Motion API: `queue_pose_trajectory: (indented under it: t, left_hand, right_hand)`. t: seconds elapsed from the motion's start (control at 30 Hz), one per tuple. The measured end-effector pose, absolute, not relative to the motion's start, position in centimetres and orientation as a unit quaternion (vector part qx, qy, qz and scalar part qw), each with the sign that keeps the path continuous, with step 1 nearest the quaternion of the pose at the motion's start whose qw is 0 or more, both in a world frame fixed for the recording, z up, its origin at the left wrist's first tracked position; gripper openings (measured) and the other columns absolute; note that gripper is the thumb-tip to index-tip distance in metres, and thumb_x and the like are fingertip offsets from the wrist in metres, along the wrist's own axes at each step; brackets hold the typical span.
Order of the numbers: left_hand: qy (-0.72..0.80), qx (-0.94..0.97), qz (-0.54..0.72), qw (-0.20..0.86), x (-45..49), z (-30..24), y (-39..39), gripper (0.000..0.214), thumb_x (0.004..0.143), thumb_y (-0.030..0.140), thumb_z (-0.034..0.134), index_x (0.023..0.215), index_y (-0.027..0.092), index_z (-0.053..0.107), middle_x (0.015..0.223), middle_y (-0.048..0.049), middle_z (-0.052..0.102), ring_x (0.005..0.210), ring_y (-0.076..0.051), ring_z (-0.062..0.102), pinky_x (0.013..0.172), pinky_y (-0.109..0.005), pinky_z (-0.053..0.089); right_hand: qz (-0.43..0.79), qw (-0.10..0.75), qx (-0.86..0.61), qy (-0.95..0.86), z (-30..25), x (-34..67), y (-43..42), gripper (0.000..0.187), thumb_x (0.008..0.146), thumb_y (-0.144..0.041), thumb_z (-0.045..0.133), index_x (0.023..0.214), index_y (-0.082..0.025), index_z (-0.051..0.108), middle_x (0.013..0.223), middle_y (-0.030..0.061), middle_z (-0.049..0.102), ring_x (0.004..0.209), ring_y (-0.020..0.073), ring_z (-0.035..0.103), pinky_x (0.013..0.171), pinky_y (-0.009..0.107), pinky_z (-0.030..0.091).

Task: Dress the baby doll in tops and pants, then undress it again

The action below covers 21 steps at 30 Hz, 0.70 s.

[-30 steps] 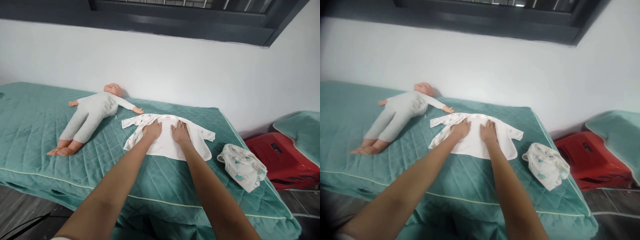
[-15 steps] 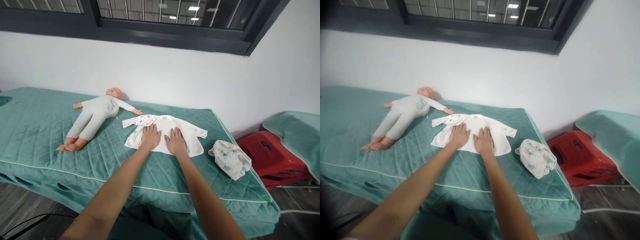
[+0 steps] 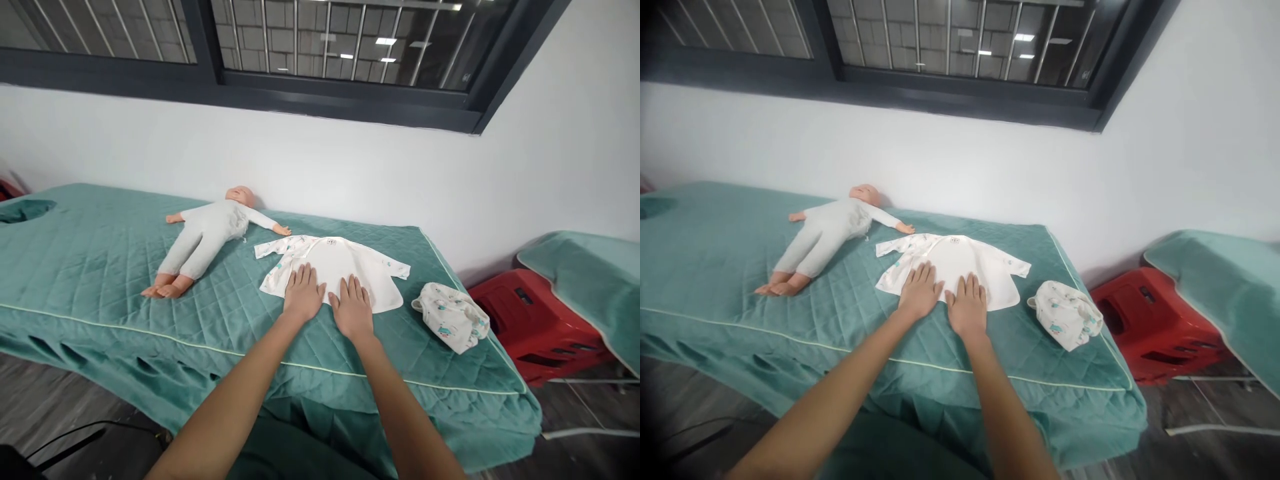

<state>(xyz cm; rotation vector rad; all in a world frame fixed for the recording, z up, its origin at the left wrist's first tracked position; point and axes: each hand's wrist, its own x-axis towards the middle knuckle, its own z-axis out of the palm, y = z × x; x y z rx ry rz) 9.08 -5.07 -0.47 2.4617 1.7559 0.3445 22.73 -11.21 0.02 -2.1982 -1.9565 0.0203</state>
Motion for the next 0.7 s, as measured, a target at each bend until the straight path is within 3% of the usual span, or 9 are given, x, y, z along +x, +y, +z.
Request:
queue_pose_trajectory:
  t: [0.23, 0.33, 0.5, 0.6, 0.7]
  left_hand:
    - [0.538, 0.828, 0.16, 0.012, 7.6, -1.1, -8.8, 0.062, 0.104, 0.044, 0.025, 0.15, 0.007, 0.045, 0.161, -0.0151, 0.038, 0.152, -0.029, 0.031, 0.125, -0.049, 0.026]
    - [0.499, 0.839, 0.218, 0.007, 6.0, -1.7, -10.5, 0.054, 0.104, 0.041, 0.032, 0.145, 0.011, 0.051, 0.157, -0.0126, 0.046, 0.149, -0.027, 0.036, 0.124, -0.049, 0.03]
    - [0.48, 0.798, 0.364, -0.015, 1.5, -2.7, -10.4, 0.038, 0.099, 0.02, 0.041, 0.132, 0.019, 0.06, 0.149, -0.0082, 0.055, 0.148, -0.024, 0.037, 0.124, -0.048, 0.032]
    - [0.514, 0.772, 0.375, -0.008, -1.0, -2.9, -8.5, 0.04, 0.096, 0.014, 0.043, 0.132, 0.02, 0.06, 0.144, -0.0096, 0.059, 0.144, -0.026, 0.043, 0.121, -0.052, 0.034]
    - [0.542, 0.758, 0.362, 0.014, -2.2, -2.8, -6.4, 0.043, 0.093, 0.015, 0.047, 0.133, 0.02, 0.059, 0.139, -0.0086, 0.063, 0.136, -0.027, 0.05, 0.115, -0.049, 0.04]
  right_hand:
    - [-0.003, 0.141, -0.714, -0.686, -0.8, 21.5, -15.8, 0.067, 0.104, -0.05, 0.029, 0.155, -0.007, 0.039, 0.165, 0.0188, 0.027, 0.155, 0.0297, 0.02, 0.123, 0.048, 0.02]
    - [0.015, 0.171, -0.686, -0.707, -1.1, 21.1, -18.0, 0.065, 0.103, -0.05, 0.032, 0.155, -0.01, 0.039, 0.166, 0.0157, 0.026, 0.155, 0.029, 0.021, 0.124, 0.049, 0.021]
    - [0.134, 0.254, -0.655, -0.699, -0.1, 21.3, -18.1, 0.064, 0.101, -0.05, 0.039, 0.155, -0.015, 0.039, 0.165, 0.0119, 0.031, 0.155, 0.0272, 0.022, 0.124, 0.049, 0.026]
    - [0.204, 0.323, -0.654, -0.653, 1.4, 21.3, -14.4, 0.062, 0.099, -0.048, 0.044, 0.153, -0.02, 0.039, 0.16, 0.0105, 0.039, 0.149, 0.0255, 0.035, 0.121, 0.045, 0.033]
    - [0.264, 0.333, -0.647, -0.633, 3.0, 20.6, -8.1, 0.062, 0.097, -0.046, 0.047, 0.153, -0.022, 0.036, 0.154, 0.0125, 0.047, 0.131, 0.0265, 0.056, 0.108, 0.043, 0.047]
